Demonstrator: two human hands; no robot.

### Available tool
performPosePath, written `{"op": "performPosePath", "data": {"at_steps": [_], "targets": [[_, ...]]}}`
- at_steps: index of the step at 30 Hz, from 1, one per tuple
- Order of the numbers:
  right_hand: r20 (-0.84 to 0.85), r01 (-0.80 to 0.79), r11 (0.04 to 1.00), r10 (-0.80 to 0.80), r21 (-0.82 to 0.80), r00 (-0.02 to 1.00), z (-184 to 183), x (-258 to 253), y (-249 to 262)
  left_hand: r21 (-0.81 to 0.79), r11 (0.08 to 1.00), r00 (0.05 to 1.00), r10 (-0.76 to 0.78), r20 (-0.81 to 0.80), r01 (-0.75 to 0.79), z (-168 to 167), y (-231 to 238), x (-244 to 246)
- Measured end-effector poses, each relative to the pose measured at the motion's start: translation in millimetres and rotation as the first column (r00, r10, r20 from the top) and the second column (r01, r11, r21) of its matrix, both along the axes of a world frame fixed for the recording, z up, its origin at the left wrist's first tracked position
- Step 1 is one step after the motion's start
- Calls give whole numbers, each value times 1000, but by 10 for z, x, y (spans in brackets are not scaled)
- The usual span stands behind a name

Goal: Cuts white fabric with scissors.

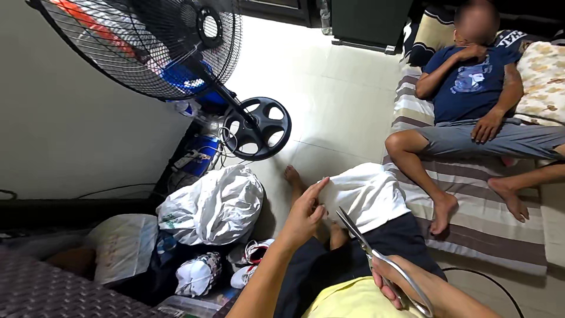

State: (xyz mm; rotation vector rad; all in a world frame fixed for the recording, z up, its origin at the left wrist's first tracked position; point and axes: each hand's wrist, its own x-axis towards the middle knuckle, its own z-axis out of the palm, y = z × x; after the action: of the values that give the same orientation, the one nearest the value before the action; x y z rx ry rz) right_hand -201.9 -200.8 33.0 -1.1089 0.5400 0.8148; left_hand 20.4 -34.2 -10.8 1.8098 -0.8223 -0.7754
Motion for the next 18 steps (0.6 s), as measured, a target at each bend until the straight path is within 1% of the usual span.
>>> {"op": "performPosePath", "data": {"at_steps": [3,6,8,11,14,18], "targets": [[-22,-19,1000,20,23,1000,-9,57,12,20,1000,997,-19,-70,21,22,31,38],[-63,-23,998,26,52,998,-30,107,20,3,998,968,61,-243,-62,57,13,10],[-68,-23,997,29,78,997,-58,128,24,-34,993,931,97,-353,-117,82,3,-26],[-53,-5,993,11,117,999,-81,174,56,-83,974,866,145,-478,-209,84,-11,-93],[-32,36,992,-32,118,999,-87,260,145,-92,948,819,211,-533,-304,91,-32,-177],[-43,149,982,-145,116,989,-115,363,331,-104,914,785,273,-556,-391,89,-49,-299]]}}
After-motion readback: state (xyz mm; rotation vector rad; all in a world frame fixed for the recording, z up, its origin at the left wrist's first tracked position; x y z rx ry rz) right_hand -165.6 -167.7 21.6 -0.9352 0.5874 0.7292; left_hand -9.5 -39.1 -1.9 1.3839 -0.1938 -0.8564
